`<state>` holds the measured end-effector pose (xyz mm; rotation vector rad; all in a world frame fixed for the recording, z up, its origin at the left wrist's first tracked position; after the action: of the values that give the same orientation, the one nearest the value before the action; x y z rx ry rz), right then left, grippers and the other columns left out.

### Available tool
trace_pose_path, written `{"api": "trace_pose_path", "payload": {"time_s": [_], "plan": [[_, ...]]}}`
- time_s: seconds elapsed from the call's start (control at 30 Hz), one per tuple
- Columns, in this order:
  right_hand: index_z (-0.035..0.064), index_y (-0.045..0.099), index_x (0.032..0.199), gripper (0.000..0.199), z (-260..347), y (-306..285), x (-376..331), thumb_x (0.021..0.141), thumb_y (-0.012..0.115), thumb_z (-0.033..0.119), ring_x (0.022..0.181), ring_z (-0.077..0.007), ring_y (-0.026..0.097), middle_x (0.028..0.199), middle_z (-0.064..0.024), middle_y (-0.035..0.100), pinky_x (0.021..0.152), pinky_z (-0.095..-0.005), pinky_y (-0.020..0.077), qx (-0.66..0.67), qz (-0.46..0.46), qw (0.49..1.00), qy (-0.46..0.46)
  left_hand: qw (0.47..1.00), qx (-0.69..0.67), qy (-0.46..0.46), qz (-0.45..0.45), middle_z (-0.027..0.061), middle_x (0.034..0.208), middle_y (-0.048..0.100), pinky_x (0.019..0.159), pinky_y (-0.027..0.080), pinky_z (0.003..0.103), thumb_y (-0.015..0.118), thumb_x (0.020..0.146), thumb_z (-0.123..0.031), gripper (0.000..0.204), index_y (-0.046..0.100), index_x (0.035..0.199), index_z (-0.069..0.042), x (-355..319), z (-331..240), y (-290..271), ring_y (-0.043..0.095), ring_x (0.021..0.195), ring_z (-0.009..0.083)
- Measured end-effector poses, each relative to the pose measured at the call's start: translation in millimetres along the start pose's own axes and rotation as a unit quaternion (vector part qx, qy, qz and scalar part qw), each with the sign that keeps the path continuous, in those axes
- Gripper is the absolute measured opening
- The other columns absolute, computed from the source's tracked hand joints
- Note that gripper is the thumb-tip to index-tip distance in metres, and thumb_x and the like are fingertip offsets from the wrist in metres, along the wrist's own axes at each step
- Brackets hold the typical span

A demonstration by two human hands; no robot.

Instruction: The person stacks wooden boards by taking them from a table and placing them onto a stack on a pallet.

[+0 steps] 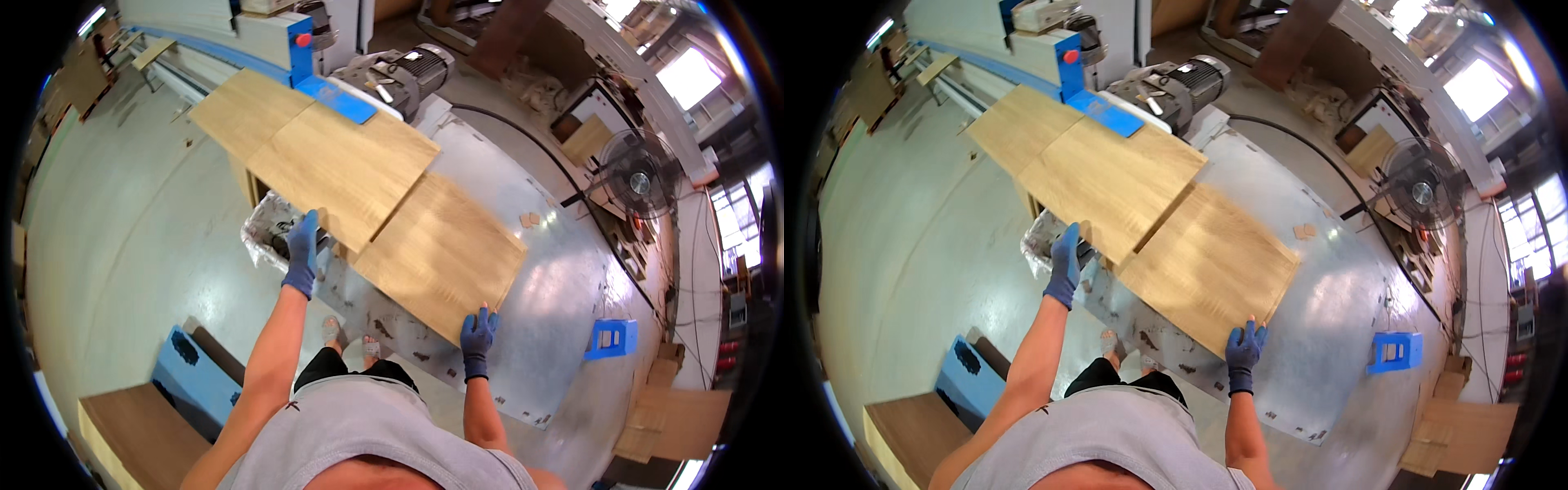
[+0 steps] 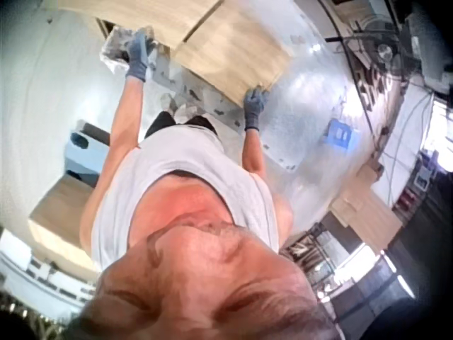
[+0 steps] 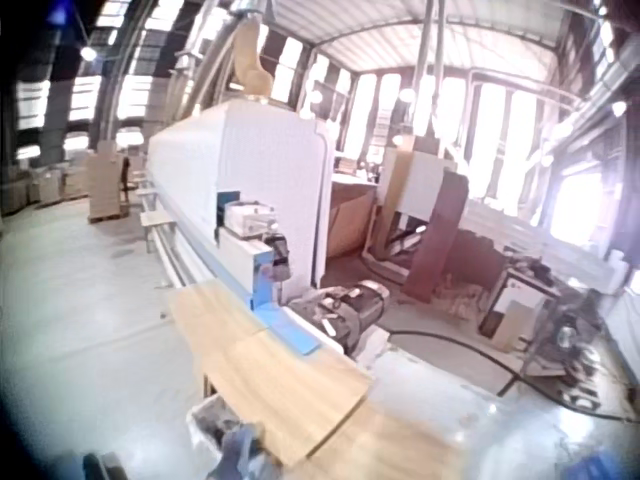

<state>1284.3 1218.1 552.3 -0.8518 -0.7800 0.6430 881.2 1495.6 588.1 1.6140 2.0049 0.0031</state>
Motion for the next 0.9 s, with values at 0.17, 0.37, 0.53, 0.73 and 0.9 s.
{"api": "trace_pose_path", "payload": {"time_s": [0.17, 0.37, 0.53, 0.73, 0.9], "plan": [[-0.0096, 0.041, 0.138, 0.07, -40, 9, 21, 0.085, 0.067, 0.028, 0.128, -0.0399, 0.047, 0.136, -0.0325, 0.047, 0.106, -0.0411, 0.0389, 0.067, -0.073, 0.983, 0.154, 0.962, -0.226, -0.073, 0.138, 0.008, 0.115, 0.064, 0.087, 0.054, 0.041, 0.064, 0.091, -0.027, 0.044, 0.053, 0.127, -0.005, 30, 0, 22, 0.064, 0.101, 0.0258], [-0.0073, 0.062, 0.107, 0.04, -60, 20, 49, 0.09, 0.064, 0.029, 0.073, -0.0162, 0.055, 0.083, -0.0072, 0.064, 0.068, -0.0317, 0.0466, 0.162, 0.015, 0.938, 0.305, 0.989, 0.046, -0.084, 0.112, 0.0073, 0.097, 0.067, 0.07, 0.054, 0.028, 0.068, 0.089, -0.021, 0.031, 0.062, 0.111, 0.001, -19, 48, 17, 0.065, 0.079, 0.0176], [-0.005, 0.063, 0.098, 0.033, -61, 27, 51, 0.093, 0.058, 0.027, 0.07, -0.0135, 0.049, 0.078, -0.0016, 0.059, 0.064, -0.0322, 0.0436, 0.254, 0.028, 0.923, 0.287, 0.965, 0.074, -0.194, 0.161, 0.0037, 0.085, 0.068, 0.052, 0.05, 0.025, 0.068, 0.09, -0.025, 0.028, 0.065, 0.098, 0.001, -123, 69, 58, 0.062, 0.062, 0.0096], [-0.0105, 0.059, 0.111, 0.045, -51, 13, 52, 0.09, 0.059, 0.03, 0.095, -0.0362, 0.063, 0.104, -0.0254, 0.066, 0.084, -0.0414, 0.048, 0.127, 0.028, 0.97, 0.207, 0.868, 0.424, -0.053, 0.254, 0.0132, 0.068, 0.066, 0.049, 0.05, 0.036, 0.058, 0.092, -0.034, 0.032, 0.066, 0.087, -0.004, -123, 75, 32, 0.061, 0.049, 0.0222], [-0.0099, 0.057, 0.119, 0.05, -6, -33, 60, 0.089, 0.063, 0.029, 0.109, -0.0426, 0.059, 0.115, -0.0302, 0.062, 0.094, -0.0445, 0.0466, -0.114, -0.015, 0.987, 0.108, 0.996, -0.023, -0.062, -0.053, -0.0021, 0.067, 0.058, 0.049, 0.046, 0.028, 0.065, 0.09, -0.025, 0.015, 0.062, 0.082, -0.013, -69, 17, 1, 0.058, 0.057, 0.0156]]}}
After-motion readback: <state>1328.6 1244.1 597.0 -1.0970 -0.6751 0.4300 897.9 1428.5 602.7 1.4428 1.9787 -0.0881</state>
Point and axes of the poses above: each hand's wrist, its own x-axis towards the middle knuckle, its own y-axis out of the palm, z = x × y, the point moved 5 cm from there along x, towards the middle knuckle
